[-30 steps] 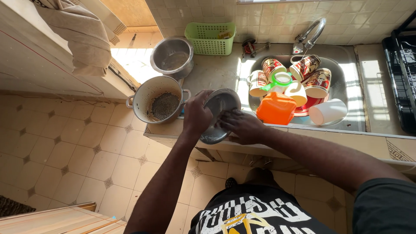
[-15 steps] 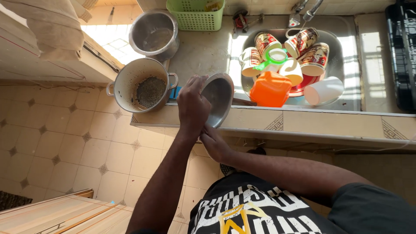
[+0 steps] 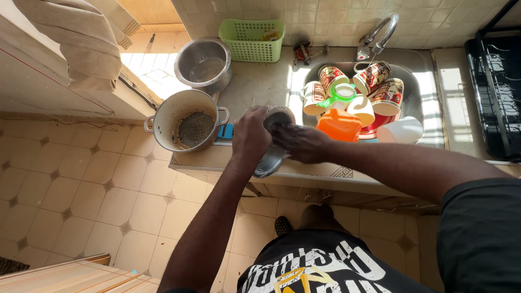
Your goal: Washing and rinsing a pot and other dishes in a kitchen sink
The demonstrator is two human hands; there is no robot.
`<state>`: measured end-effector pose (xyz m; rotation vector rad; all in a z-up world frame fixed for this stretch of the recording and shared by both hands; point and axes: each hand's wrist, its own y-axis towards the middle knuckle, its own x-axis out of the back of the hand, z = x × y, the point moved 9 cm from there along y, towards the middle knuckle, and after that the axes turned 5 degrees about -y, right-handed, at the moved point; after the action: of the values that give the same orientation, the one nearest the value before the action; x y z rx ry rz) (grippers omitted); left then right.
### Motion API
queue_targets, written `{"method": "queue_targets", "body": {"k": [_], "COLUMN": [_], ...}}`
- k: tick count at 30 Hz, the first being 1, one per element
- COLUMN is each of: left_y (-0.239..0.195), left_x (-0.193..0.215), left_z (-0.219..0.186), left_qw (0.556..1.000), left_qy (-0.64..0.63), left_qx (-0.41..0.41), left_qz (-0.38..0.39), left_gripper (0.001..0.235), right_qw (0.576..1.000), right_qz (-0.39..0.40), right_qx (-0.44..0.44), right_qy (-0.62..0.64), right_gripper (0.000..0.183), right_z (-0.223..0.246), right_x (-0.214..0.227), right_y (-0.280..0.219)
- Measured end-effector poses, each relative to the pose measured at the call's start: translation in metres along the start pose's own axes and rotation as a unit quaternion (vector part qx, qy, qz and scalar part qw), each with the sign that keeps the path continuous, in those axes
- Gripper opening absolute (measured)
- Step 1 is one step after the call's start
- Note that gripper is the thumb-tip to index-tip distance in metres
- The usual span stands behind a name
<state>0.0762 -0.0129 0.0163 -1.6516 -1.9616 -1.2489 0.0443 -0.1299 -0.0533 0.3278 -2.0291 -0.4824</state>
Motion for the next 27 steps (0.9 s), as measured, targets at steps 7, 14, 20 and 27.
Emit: {"method": "queue_targets", "body": {"k": [7, 14, 20, 27], "left_y": [-0.003, -0.008, -0.009, -0.006], "left_x": [0.012, 0.010, 0.007, 0.000], "left_z": [-0.011, -0.008, -0.002, 0.008], "left_qw": [1.000, 0.997, 0.998, 1.000], "left_qy": [0.012, 0.071, 0.055, 0.019], "left_qx": [0.024, 0.018, 0.016, 0.010], "left_qz": [-0.013, -0.035, 0.006, 0.019], "left_gripper": [0.039, 0.036, 0.033, 0.040], "right_qw": [0.895, 0.753, 0.961, 1.000], "right_qz": [0.110, -0.001, 0.040, -0.004], "right_qx": [-0.316, -0.457, -0.140, 0.001], "right_qy": [0.295, 0.474, 0.235, 0.015], "right_gripper": [0.053, 0.032, 0.049, 0.064], "right_z": [0.073, 0.070, 0.042, 0.006], "right_x": [-0.038, -0.014, -0.025, -0.012], "right_y": [0.024, 0.038, 0.011, -0.003]}}
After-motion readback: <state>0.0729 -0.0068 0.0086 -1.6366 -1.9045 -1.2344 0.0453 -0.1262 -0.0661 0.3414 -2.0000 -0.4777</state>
